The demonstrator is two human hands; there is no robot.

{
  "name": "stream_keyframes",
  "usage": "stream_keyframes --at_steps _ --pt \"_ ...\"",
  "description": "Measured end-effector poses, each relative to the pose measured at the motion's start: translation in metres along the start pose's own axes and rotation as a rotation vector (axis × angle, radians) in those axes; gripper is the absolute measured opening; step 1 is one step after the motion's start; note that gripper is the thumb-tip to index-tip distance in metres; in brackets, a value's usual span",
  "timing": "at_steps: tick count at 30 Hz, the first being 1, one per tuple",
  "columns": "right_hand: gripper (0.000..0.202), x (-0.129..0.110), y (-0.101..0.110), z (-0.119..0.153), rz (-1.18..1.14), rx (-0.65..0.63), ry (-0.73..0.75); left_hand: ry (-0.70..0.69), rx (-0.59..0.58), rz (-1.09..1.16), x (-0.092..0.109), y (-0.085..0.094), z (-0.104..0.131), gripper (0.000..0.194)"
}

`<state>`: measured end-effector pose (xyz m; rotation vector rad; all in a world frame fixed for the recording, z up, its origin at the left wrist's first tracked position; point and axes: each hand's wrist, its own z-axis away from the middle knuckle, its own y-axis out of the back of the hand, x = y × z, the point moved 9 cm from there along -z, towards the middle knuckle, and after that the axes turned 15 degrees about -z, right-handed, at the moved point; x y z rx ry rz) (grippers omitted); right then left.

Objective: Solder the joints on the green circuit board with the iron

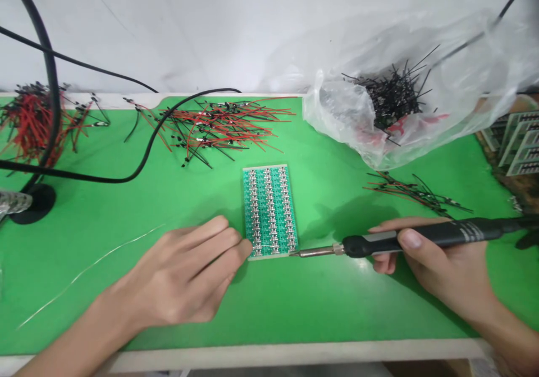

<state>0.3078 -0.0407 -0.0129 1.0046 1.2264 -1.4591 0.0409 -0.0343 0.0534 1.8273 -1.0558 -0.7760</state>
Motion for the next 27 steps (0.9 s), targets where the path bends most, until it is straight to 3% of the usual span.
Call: stream_keyframes --at_steps 27 --pt "0.018 -0.0032 -0.0021 -0.0003 0.01 -0.001 0.002 -0.026 0.014 0.019 0.0057 0.0021 -0.0047 0.018"
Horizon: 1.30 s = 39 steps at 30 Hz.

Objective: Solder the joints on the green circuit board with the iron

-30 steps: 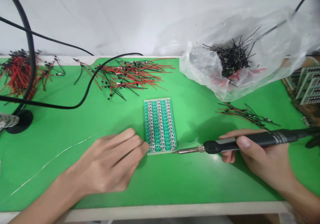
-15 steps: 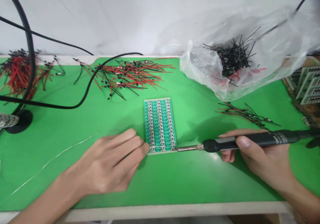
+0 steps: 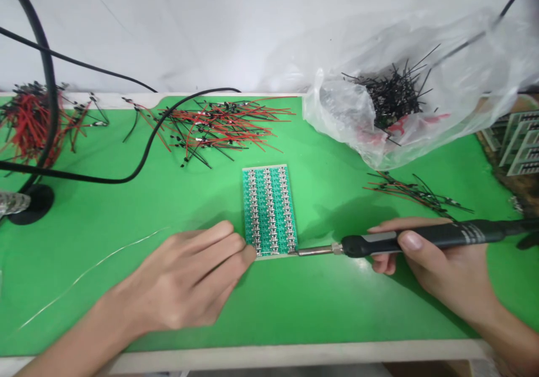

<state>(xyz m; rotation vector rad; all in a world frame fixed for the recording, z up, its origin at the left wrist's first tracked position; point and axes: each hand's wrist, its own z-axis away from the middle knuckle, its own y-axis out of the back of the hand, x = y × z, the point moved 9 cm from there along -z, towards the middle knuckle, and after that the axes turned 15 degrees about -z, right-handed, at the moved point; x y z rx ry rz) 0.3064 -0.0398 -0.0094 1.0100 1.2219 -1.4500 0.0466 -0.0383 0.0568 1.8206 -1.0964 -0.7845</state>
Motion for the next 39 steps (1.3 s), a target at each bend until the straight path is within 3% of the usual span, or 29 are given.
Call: stream_keyframes --at_steps 19,33,39 --pt "0.018 -0.0014 -0.0037 -0.0004 0.029 -0.038 0.002 -0.057 -0.037 -0.028 0.0027 -0.0087 0.0039 0.023" --pt "0.016 -0.0021 -0.0082 0.0004 -0.002 -0.088 -0.006 -0.034 -0.015 -0.031 0.0016 -0.0056 0.003 0.019" --pt "0.017 0.0001 -0.0042 -0.0004 0.001 -0.046 0.006 -0.015 -0.001 -0.032 0.0004 -0.0037 0.0017 0.016"
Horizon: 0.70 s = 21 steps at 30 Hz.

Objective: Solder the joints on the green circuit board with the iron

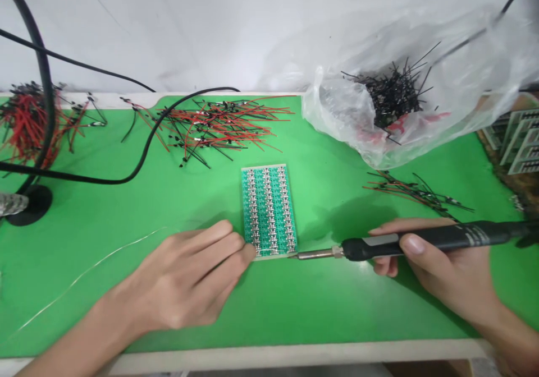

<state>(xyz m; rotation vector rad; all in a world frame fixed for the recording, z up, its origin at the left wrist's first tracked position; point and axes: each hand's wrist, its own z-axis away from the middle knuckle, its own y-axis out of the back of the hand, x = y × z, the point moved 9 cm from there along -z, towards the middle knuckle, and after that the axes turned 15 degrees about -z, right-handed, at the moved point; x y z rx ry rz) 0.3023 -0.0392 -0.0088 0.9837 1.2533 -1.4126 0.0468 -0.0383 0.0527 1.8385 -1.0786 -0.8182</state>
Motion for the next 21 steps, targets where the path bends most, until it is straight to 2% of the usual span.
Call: stream_keyframes --at_steps 11,17,21 --pt "0.017 0.0 0.004 0.001 -0.022 0.027 0.015 0.032 -0.003 -0.029 -0.005 -0.001 0.002 0.017" --pt "0.016 -0.005 0.007 0.002 -0.158 0.139 0.027 0.073 -0.056 -0.072 -0.013 -0.007 0.003 0.017" --pt "0.016 -0.008 0.004 0.0 -0.165 0.103 0.039 0.106 -0.028 -0.064 -0.02 -0.005 0.005 0.023"
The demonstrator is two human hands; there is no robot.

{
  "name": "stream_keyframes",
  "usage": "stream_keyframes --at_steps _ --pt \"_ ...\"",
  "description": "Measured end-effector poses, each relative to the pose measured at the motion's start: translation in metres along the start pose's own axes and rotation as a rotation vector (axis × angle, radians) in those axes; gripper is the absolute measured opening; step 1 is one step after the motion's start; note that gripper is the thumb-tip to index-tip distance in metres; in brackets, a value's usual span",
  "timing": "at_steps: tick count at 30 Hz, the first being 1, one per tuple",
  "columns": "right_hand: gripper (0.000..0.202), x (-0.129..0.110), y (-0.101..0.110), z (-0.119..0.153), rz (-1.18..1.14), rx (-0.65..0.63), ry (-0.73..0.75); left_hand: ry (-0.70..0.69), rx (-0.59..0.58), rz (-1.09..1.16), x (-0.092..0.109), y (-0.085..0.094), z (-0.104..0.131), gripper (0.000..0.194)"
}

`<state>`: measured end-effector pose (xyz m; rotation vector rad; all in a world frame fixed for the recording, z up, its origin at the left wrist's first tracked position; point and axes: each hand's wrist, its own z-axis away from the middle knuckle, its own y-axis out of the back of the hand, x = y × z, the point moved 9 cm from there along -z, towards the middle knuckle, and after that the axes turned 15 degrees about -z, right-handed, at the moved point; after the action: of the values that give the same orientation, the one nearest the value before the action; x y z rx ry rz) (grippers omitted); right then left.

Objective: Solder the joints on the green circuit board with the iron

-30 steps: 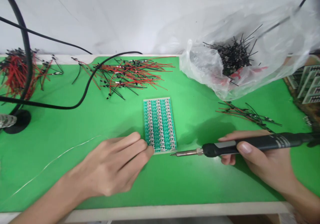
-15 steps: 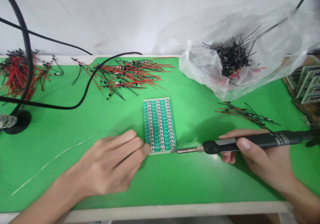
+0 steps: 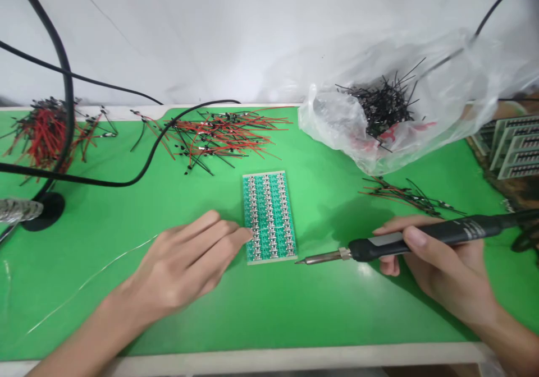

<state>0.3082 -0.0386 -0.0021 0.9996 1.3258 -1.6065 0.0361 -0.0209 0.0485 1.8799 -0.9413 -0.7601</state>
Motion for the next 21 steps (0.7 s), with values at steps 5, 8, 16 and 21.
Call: stream_keyframes --at_steps 5,8,16,21 --pt "0.015 -0.002 0.005 -0.002 -0.014 0.018 0.025 0.056 -0.007 0.031 -0.008 -0.001 0.002 0.028" --pt "0.016 -0.003 0.008 -0.004 -0.041 0.045 0.043 0.087 0.024 0.06 -0.011 0.0 0.006 0.033" --pt "0.018 0.003 0.014 -0.014 -0.11 0.173 -0.015 0.14 0.043 0.065 -0.018 -0.001 0.009 0.031" --pt "0.02 -0.005 0.012 -0.031 -0.116 0.154 -0.032 0.204 0.003 0.076 -0.029 -0.004 -0.003 0.018"
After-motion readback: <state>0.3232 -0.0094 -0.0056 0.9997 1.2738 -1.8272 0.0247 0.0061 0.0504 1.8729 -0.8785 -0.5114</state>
